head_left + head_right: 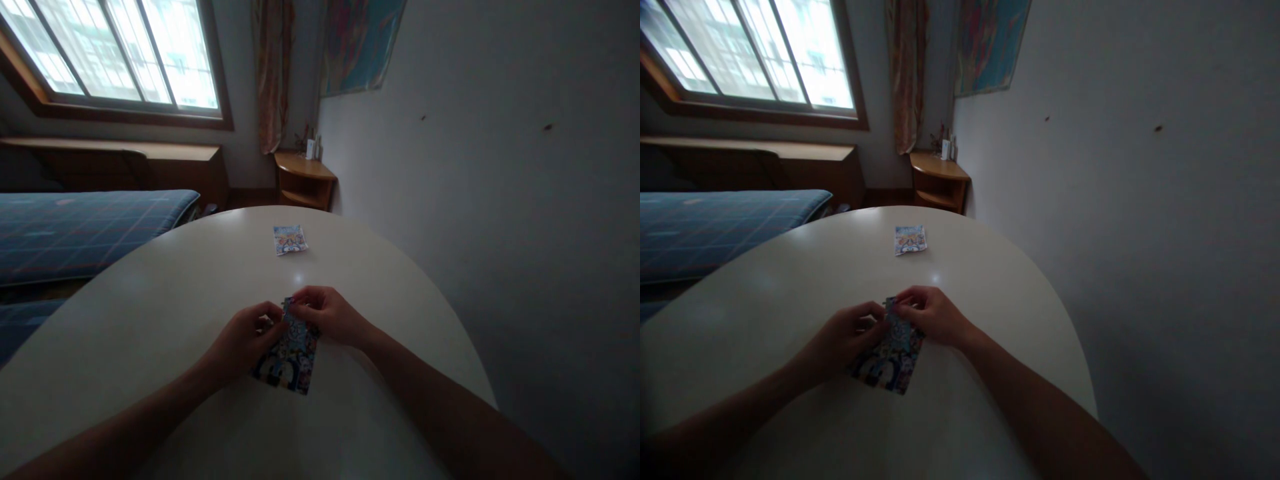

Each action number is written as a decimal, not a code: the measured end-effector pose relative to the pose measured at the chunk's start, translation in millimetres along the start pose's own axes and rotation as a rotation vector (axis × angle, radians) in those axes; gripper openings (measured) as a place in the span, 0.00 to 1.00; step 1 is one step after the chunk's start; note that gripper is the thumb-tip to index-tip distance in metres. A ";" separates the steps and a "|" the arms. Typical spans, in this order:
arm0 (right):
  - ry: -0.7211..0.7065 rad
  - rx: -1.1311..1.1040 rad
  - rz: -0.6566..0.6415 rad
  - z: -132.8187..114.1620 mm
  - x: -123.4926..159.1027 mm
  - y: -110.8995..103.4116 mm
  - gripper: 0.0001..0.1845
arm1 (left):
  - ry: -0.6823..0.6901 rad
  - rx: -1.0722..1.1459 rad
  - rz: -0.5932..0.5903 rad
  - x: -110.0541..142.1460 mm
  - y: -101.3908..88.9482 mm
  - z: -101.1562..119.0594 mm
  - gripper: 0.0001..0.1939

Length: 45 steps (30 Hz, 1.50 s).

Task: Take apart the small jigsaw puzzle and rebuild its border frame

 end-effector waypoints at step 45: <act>0.068 -0.101 0.027 0.6 -1.1 -3.1 0.28 | 0.034 0.147 0.121 -3.1 -4.7 -4.6 0.20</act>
Point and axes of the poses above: each hand's wrist, its own x-axis away from the middle knuckle, its own y-axis out of the palm, z = x × y, the point moved 5 cm from there along -x, towards the middle knuckle, and after that the axes turned 1 degree about -y, right-handed, at the moved point
